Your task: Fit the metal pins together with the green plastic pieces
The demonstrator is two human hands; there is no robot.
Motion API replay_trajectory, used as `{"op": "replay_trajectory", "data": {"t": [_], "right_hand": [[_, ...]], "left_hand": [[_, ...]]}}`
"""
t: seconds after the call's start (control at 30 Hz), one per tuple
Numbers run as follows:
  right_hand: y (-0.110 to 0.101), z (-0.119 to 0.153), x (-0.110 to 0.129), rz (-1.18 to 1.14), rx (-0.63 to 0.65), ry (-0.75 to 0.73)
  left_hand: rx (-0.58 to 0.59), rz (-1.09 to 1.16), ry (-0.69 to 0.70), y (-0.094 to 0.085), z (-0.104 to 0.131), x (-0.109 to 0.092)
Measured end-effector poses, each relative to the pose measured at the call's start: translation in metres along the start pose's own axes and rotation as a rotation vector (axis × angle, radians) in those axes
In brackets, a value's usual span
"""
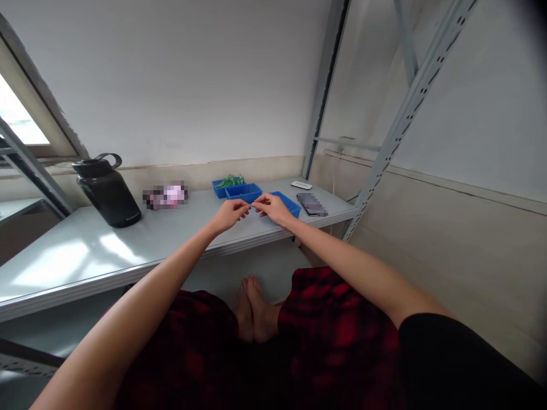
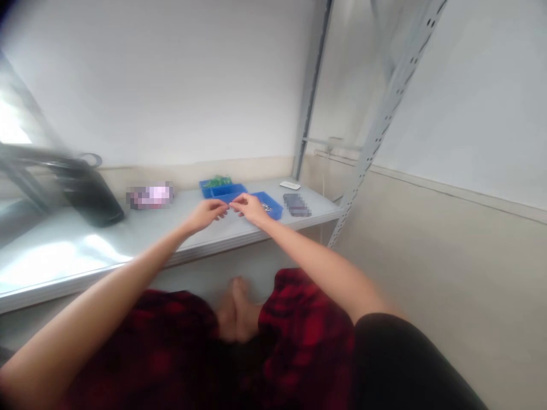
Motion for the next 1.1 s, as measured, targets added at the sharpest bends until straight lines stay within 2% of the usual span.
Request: {"op": "replay_trajectory", "data": {"t": [0.1, 0.27, 0.4, 0.53, 0.8, 0.97, 1.1], "right_hand": [[-0.009, 0.001, 0.004, 0.181, 0.091, -0.088], [-0.024, 0.007, 0.017, 0.474, 0.154, -0.211], [-0.027, 0.012, 0.029, 0.784, 0.229, -0.357], [-0.030, 0.015, 0.035, 0.965, 0.249, -0.398], [-0.034, 0.016, 0.037, 0.942, 0.195, -0.430], [-0.027, 0.016, 0.030, 0.843, 0.199, -0.392], [-0.022, 0.016, 0.027, 0.710, 0.187, -0.343]], "left_hand": [[-0.027, -0.006, 0.021, 0.001, 0.001, -0.001], [0.014, 0.012, 0.034, 0.008, 0.003, -0.001], [0.019, 0.033, 0.022, 0.013, 0.005, 0.000], [0.019, 0.043, 0.025, 0.014, 0.005, 0.000], [-0.035, 0.066, -0.005, 0.012, 0.004, 0.001], [-0.066, 0.122, -0.044, 0.010, 0.002, 0.002], [-0.042, 0.179, -0.010, 0.008, 0.001, -0.001]]}}
Point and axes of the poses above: each hand's wrist, its own z-axis away from the middle knuckle, its own y-axis out of the palm, x = y × z, the point moved 2 cm from there along -z, towards the middle knuckle, and after that the axes turned 14 degrees about -x, right-handed, at the moved point
